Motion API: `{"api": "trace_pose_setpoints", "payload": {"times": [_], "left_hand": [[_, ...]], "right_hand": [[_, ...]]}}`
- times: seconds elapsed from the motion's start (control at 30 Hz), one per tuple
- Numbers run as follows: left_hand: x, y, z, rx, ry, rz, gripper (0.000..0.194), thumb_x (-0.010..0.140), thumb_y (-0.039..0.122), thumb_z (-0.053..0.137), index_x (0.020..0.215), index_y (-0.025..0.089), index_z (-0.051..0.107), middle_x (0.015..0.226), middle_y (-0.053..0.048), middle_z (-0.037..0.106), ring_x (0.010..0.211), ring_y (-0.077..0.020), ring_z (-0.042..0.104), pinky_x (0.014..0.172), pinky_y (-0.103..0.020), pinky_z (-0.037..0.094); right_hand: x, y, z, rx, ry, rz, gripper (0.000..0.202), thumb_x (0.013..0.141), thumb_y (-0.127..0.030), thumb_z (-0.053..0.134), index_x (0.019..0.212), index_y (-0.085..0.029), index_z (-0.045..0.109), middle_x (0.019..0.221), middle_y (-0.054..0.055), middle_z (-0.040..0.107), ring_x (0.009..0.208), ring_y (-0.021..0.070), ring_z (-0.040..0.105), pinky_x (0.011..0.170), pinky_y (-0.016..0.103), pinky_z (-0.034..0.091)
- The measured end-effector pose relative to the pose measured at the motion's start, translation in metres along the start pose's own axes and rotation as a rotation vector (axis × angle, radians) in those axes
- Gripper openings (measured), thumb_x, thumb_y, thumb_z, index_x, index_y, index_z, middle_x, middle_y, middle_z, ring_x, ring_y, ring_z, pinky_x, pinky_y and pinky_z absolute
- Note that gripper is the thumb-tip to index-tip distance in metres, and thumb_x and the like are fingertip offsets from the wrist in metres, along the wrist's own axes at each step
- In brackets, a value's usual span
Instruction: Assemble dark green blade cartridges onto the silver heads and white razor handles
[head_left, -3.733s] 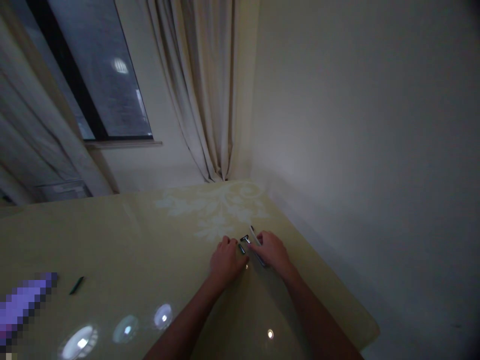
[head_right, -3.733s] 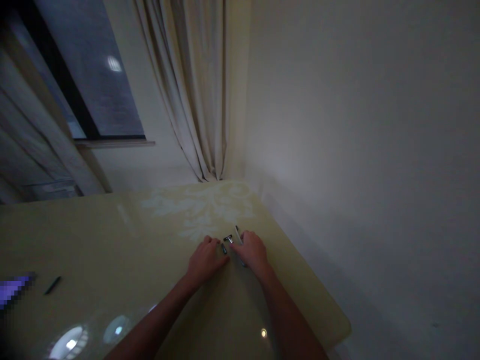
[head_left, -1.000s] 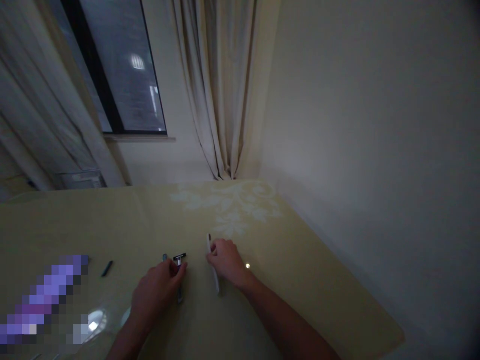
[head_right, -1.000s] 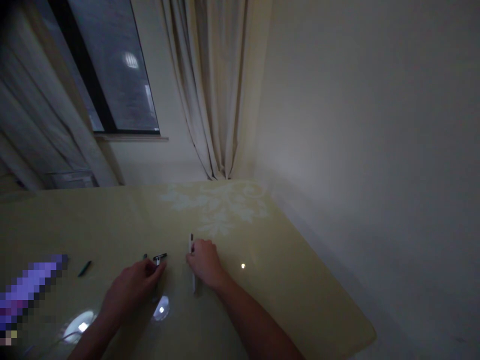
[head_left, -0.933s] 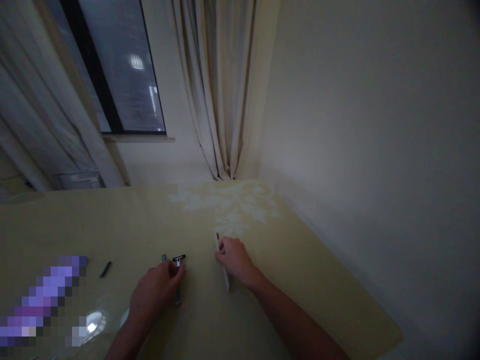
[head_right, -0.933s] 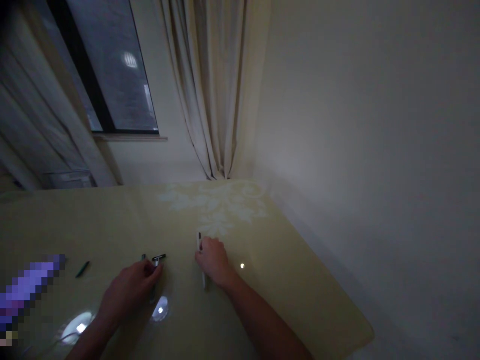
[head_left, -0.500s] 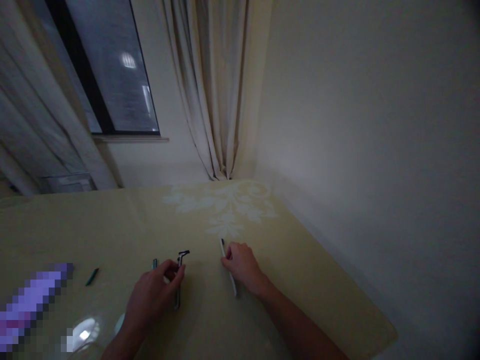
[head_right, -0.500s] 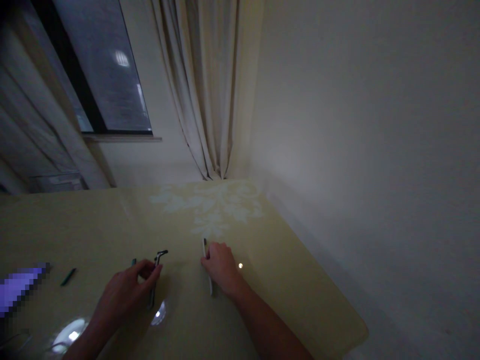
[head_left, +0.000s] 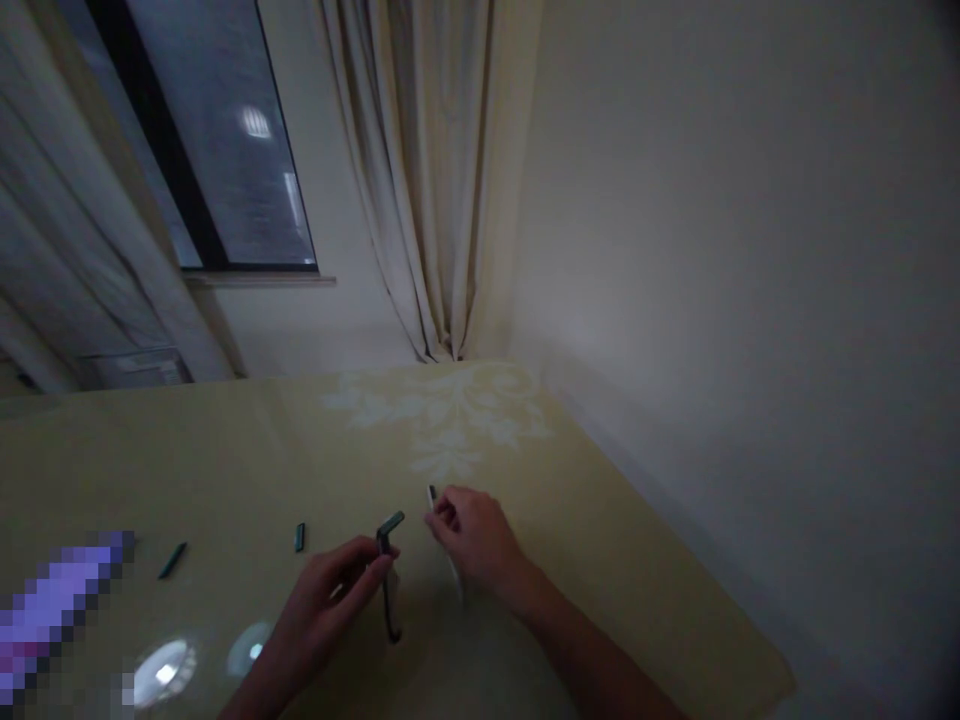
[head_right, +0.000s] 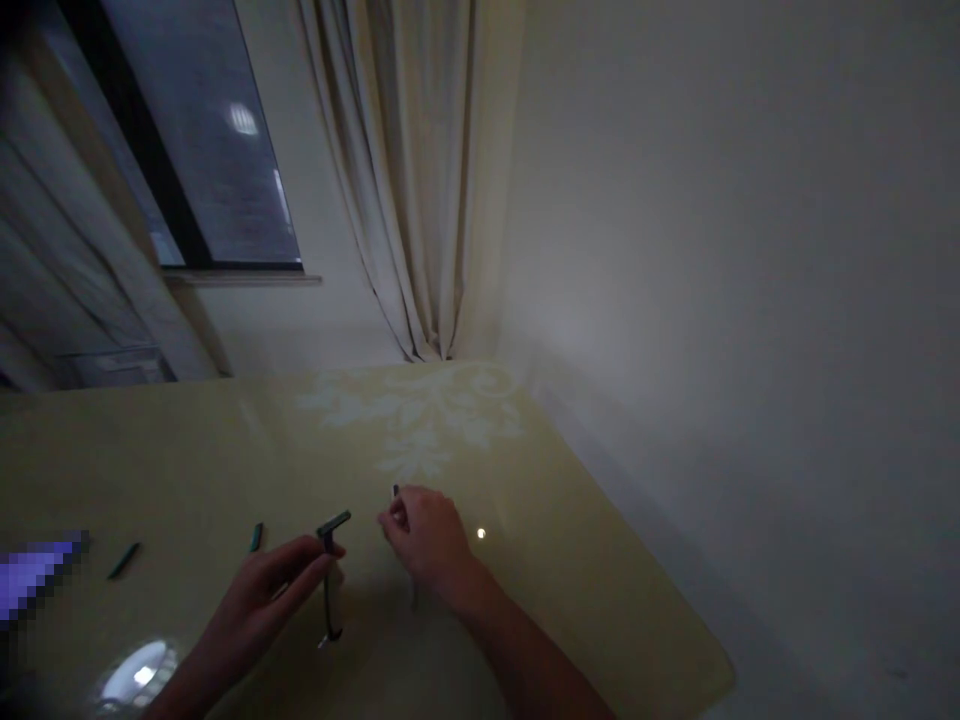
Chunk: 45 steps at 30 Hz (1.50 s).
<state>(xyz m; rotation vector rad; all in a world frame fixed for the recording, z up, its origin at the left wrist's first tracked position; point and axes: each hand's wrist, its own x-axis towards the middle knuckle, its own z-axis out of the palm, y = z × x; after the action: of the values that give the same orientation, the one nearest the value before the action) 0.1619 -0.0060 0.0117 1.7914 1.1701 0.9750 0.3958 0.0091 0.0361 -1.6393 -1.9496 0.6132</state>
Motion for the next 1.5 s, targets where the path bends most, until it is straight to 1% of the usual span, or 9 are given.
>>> {"api": "trace_pose_setpoints", "payload": {"times": [0.17, 0.37, 0.53, 0.67, 0.83, 1.07, 1.2, 1.37, 1.5], "left_hand": [[0.000, 0.036, 0.021, -0.320, 0.069, -0.028, 0.049, 0.097, 0.061, 0.066, 0.107, 0.016, 0.081, 0.080, -0.009, 0.080, 0.058, -0.0169, 0.064, 0.053, -0.025, 0.055], [0.011, 0.045, 0.035, -0.372, 0.186, -0.047, 0.048, 0.086, 0.062, 0.079, 0.098, 0.016, 0.084, 0.086, -0.009, 0.085, 0.077, -0.0266, 0.081, 0.073, -0.035, 0.069], [0.004, 0.012, 0.041, -0.287, 0.283, -0.069, 0.048, 0.082, 0.059, 0.084, 0.111, 0.021, 0.084, 0.100, -0.009, 0.087, 0.088, -0.0281, 0.084, 0.080, -0.035, 0.070], [-0.005, 0.011, 0.030, -0.047, 0.389, -0.015, 0.053, 0.083, 0.050, 0.086, 0.130, 0.026, 0.077, 0.099, -0.006, 0.084, 0.083, -0.0231, 0.080, 0.078, -0.033, 0.068], [-0.008, 0.025, 0.020, 0.075, 0.430, 0.198, 0.034, 0.085, 0.039, 0.086, 0.118, 0.030, 0.081, 0.103, -0.004, 0.077, 0.080, -0.0194, 0.074, 0.076, -0.030, 0.065], [-0.013, 0.020, 0.022, -0.165, 0.327, 0.116, 0.041, 0.085, 0.032, 0.086, 0.125, 0.029, 0.078, 0.119, -0.008, 0.079, 0.097, -0.0240, 0.078, 0.083, -0.031, 0.069], [-0.015, 0.025, 0.022, -0.135, 0.344, 0.107, 0.052, 0.084, 0.033, 0.087, 0.134, 0.030, 0.074, 0.128, -0.009, 0.079, 0.096, -0.0241, 0.078, 0.085, -0.033, 0.070], [-0.011, 0.027, 0.024, -0.121, 0.290, 0.097, 0.036, 0.086, 0.031, 0.085, 0.121, 0.029, 0.080, 0.108, -0.005, 0.082, 0.089, -0.0210, 0.079, 0.084, -0.030, 0.069], [-0.008, 0.026, 0.022, -0.225, 0.268, 0.026, 0.033, 0.084, 0.034, 0.086, 0.116, 0.026, 0.083, 0.103, -0.006, 0.084, 0.090, -0.0234, 0.081, 0.080, -0.030, 0.070]], "right_hand": [[-0.023, -0.012, -0.021, 0.412, -0.196, -0.221, 0.025, 0.107, -0.036, 0.059, 0.102, -0.018, 0.076, 0.086, 0.002, 0.074, 0.075, 0.0142, 0.067, 0.069, 0.023, 0.047], [-0.038, -0.002, -0.002, 1.007, -0.313, -0.130, 0.065, 0.100, -0.069, 0.062, 0.137, -0.016, 0.066, 0.083, 0.004, 0.071, 0.063, 0.0151, 0.066, 0.063, 0.026, 0.051], [-0.042, 0.007, 0.012, 0.853, -0.175, -0.064, 0.051, 0.105, -0.062, 0.059, 0.118, -0.015, 0.075, 0.072, -0.001, 0.061, 0.058, 0.0111, 0.053, 0.056, 0.023, 0.042], [-0.050, 0.004, 0.014, 0.743, -0.091, -0.090, 0.041, 0.107, -0.054, 0.059, 0.104, -0.016, 0.073, 0.070, -0.002, 0.059, 0.064, 0.0125, 0.054, 0.061, 0.024, 0.041], [-0.056, 0.002, 0.013, 0.577, -0.046, -0.185, 0.028, 0.109, -0.042, 0.056, 0.114, -0.019, 0.070, 0.076, 0.001, 0.068, 0.065, 0.0152, 0.060, 0.063, 0.026, 0.045], [-0.052, 0.015, -0.001, 0.299, 0.205, -0.413, 0.024, 0.110, -0.026, 0.055, 0.129, -0.025, 0.069, 0.107, 0.009, 0.080, 0.093, 0.0233, 0.075, 0.086, 0.033, 0.056], [-0.054, 0.010, -0.009, 0.355, 0.130, -0.384, 0.028, 0.110, -0.031, 0.055, 0.132, -0.024, 0.071, 0.112, 0.011, 0.080, 0.098, 0.0253, 0.075, 0.090, 0.036, 0.056], [-0.059, 0.006, -0.005, 0.624, -0.092, -0.072, 0.043, 0.106, -0.057, 0.060, 0.106, -0.019, 0.081, 0.070, -0.001, 0.059, 0.059, 0.0135, 0.052, 0.055, 0.026, 0.039], [-0.062, 0.005, 0.003, 0.870, -0.294, 0.109, 0.065, 0.099, -0.078, 0.056, 0.103, -0.018, 0.080, 0.058, -0.005, 0.045, 0.049, 0.0112, 0.040, 0.047, 0.024, 0.029]]}}
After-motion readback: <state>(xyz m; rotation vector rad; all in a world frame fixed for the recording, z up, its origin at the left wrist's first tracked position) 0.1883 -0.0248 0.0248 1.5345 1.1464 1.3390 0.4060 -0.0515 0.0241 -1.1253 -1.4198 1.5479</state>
